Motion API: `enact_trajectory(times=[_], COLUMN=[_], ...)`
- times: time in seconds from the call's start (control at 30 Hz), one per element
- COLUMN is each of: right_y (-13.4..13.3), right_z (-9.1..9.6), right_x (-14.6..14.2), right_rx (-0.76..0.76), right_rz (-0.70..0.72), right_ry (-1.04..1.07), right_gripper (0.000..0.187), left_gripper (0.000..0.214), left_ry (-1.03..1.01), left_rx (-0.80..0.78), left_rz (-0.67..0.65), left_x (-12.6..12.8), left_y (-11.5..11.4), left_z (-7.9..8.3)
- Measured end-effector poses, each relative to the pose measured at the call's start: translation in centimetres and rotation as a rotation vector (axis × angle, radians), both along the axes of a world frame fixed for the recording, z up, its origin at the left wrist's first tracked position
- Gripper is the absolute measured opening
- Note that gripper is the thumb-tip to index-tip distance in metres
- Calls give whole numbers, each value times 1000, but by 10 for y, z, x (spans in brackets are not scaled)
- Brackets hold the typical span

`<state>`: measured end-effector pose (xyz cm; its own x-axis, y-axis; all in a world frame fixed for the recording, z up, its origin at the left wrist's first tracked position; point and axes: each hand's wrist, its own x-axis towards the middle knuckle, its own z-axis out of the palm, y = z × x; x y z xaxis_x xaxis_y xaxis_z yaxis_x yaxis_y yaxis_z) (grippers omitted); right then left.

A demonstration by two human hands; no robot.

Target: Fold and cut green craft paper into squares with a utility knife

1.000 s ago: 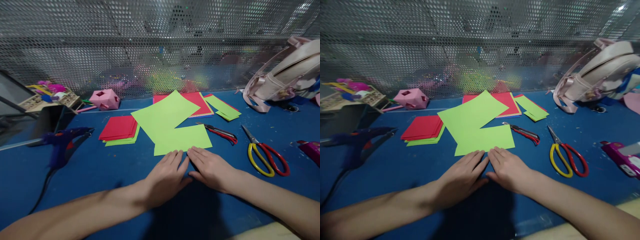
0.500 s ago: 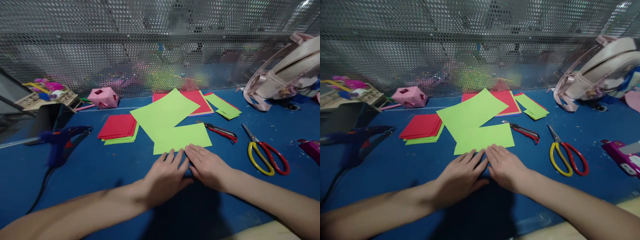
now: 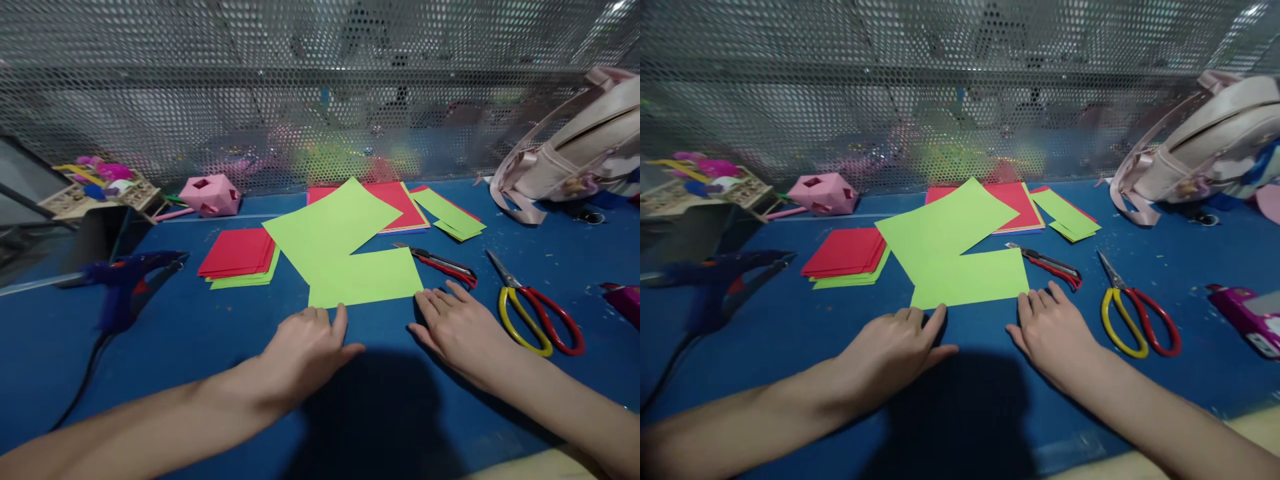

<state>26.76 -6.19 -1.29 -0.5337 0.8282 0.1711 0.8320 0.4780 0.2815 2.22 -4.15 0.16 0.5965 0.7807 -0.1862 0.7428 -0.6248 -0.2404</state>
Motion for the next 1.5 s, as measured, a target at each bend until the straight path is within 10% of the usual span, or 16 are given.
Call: enact_trajectory(times=[0.23, 0.53, 1.5], right_y=[18, 50, 65], right_z=[14, -5, -8], right_x=[20, 41, 62], right_rx=[-41, 27, -178], right_rz=[-17, -82, -277], right_ry=[166, 361, 305], right_gripper=[25, 39, 26], left_gripper=[38, 78, 80], left_ry=[-55, -323, -391], left_rx=[-77, -233, -338], left_rz=[103, 40, -66], left_x=[-11, -22, 9], left_y=[42, 97, 115], left_z=[22, -4, -3])
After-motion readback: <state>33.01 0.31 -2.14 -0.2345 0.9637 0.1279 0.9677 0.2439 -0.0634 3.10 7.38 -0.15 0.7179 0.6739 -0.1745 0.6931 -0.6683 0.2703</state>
